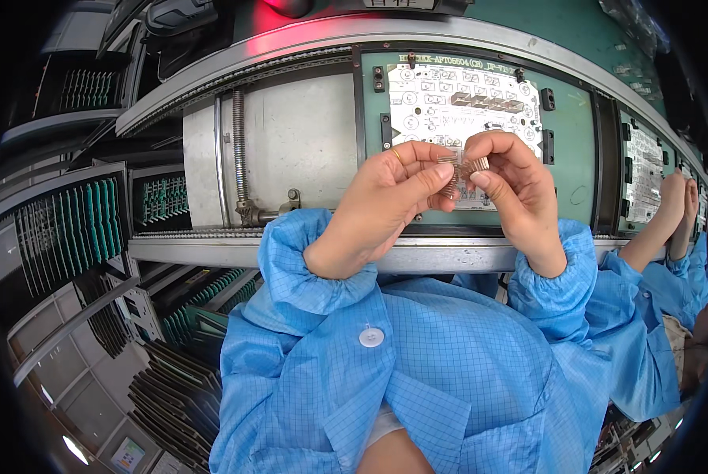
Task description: The person inserts small electronic components into a printed circuit board by hand.
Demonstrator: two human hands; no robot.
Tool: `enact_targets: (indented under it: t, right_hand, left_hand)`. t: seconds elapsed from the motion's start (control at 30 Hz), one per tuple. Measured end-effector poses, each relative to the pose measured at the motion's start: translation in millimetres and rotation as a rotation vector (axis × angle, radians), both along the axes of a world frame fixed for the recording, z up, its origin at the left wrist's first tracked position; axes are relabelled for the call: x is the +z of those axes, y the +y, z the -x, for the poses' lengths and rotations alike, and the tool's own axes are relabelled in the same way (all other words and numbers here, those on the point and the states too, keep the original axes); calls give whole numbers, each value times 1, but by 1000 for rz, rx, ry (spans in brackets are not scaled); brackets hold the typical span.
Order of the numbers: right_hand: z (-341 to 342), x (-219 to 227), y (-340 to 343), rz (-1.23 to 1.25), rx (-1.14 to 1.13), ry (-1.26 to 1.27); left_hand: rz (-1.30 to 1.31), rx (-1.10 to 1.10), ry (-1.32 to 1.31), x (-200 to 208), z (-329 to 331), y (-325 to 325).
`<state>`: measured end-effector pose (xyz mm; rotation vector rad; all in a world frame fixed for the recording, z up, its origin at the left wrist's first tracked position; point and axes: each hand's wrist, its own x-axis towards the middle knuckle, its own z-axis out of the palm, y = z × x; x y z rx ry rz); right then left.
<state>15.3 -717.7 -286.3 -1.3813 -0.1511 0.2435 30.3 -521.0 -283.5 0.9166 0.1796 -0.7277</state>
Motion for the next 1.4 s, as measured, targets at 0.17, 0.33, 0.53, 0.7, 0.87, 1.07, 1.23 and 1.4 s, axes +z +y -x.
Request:
enact_targets:
  t: [0.17,0.33,0.53,0.7,0.87,1.07,1.23,1.4]
  right_hand:
    - [2,0,2,19,-29,22]
    - [4,-5,3,50,-49,-63]
    - [4,-3,3,111,-11,-79]
    - [-1,-4,0,183,23,-288]
    - [-1,-10,0,60,-16,-175]
    - [3,7,11,-29,-58,64]
    - [0,-1,5,30,0,74]
    - [0,-5,6,-5,-13,81]
  left_hand:
    - [-184,63,-263,-1,5,-6]
    - [-234,80,-247,1,6,-7]
    - [-223,78,-277,-6,8,-6]
    - [32,81,83,5,1,-4]
    - [-1,93,-5,-3,1,-3]
    - [-203,134,-273,-2,4,-4]
    - [-185,127,-230,-1,3,-5]
    - [-220,144,-266,-3,4,-2]
